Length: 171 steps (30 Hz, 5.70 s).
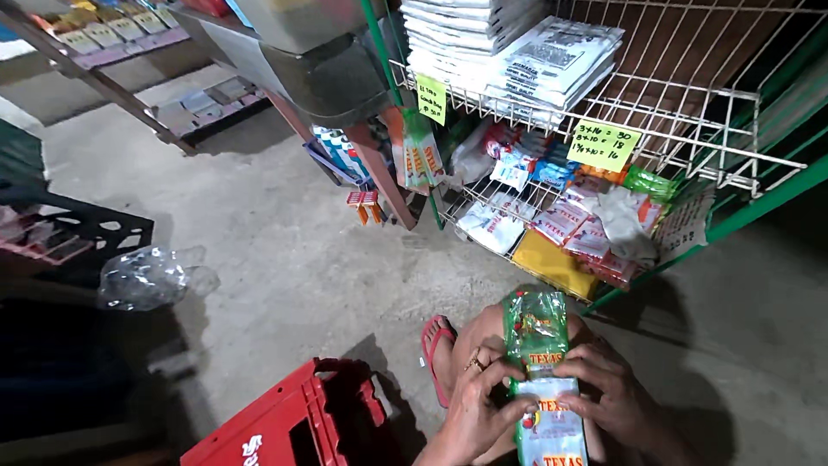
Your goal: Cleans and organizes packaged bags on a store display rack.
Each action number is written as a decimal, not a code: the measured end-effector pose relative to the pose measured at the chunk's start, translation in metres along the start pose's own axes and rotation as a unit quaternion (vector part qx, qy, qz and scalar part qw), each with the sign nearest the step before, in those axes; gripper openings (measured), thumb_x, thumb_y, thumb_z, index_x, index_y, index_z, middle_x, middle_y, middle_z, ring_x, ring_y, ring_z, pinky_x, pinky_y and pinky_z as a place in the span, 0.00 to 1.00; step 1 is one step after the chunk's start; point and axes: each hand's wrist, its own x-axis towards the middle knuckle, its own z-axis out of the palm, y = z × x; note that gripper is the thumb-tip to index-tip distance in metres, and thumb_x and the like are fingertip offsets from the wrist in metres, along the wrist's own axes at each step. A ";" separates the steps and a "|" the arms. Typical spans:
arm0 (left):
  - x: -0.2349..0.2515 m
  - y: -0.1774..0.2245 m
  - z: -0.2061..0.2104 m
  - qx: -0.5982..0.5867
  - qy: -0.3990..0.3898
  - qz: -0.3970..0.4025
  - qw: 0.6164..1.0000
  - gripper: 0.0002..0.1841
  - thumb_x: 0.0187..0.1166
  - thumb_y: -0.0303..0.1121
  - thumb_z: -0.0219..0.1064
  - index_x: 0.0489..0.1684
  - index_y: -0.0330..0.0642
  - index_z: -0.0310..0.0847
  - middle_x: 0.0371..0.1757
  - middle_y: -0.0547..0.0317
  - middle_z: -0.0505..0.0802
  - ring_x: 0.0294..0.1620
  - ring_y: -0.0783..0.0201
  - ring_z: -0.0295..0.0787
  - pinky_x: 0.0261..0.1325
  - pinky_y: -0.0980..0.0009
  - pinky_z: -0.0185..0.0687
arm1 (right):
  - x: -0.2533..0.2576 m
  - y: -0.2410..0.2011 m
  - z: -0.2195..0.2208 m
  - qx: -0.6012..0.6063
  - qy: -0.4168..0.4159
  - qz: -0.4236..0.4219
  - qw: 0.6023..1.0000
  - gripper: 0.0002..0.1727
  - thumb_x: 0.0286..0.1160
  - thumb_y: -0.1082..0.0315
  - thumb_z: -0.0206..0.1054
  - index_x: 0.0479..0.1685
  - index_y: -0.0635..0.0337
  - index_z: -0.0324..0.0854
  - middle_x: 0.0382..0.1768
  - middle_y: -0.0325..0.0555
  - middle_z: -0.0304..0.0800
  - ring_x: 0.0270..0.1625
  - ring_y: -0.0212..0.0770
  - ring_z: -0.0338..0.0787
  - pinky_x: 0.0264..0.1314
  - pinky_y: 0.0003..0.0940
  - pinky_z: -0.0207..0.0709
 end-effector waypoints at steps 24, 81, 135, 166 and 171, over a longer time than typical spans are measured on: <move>0.016 0.028 -0.001 -0.154 -0.018 -0.123 0.980 0.08 0.85 0.34 0.64 0.40 0.37 0.80 0.29 0.68 0.84 0.28 0.82 0.80 0.35 0.84 0.80 | 0.009 -0.014 0.011 0.210 0.112 0.113 0.965 0.08 0.76 0.58 0.71 0.48 0.47 0.87 0.41 0.26 0.90 0.38 0.16 0.87 0.43 0.13 0.84; -0.038 0.030 0.010 -0.215 -0.035 -0.135 0.967 0.30 0.93 0.52 0.47 0.63 0.32 0.84 0.59 0.61 0.93 0.59 0.82 0.87 0.66 0.76 0.83 | -0.017 -0.012 0.009 0.067 0.045 -0.079 0.994 0.15 0.84 0.50 0.65 0.39 0.50 0.89 0.38 0.33 0.90 0.51 0.25 0.87 0.60 0.17 0.79; 0.002 0.029 0.002 -0.098 0.005 -0.066 0.993 0.12 0.81 0.25 0.56 0.51 0.35 0.87 0.45 0.58 0.92 0.36 0.81 0.85 0.41 0.85 0.81 | 0.014 -0.009 0.001 0.053 0.005 -0.044 0.998 0.20 0.87 0.57 0.52 0.52 0.54 0.91 0.39 0.42 0.90 0.43 0.25 0.86 0.50 0.17 0.80; 0.056 0.001 0.000 0.073 -0.047 -0.179 0.980 0.18 0.79 0.50 0.66 0.40 0.45 0.90 0.44 0.59 0.91 0.46 0.65 0.87 0.52 0.60 0.83 | 0.037 0.011 -0.003 0.034 0.023 0.209 0.977 0.15 0.75 0.60 0.67 0.40 0.66 0.89 0.44 0.49 0.89 0.45 0.34 0.88 0.51 0.30 0.83; 0.045 0.002 0.008 0.004 -0.002 -0.142 0.990 0.11 0.82 0.40 0.65 0.50 0.44 0.79 0.37 0.67 0.88 0.35 0.73 0.85 0.44 0.69 0.85 | 0.034 0.000 0.005 0.125 0.090 0.200 0.968 0.15 0.76 0.69 0.66 0.57 0.68 0.78 0.28 0.33 0.88 0.29 0.17 0.83 0.36 0.15 0.79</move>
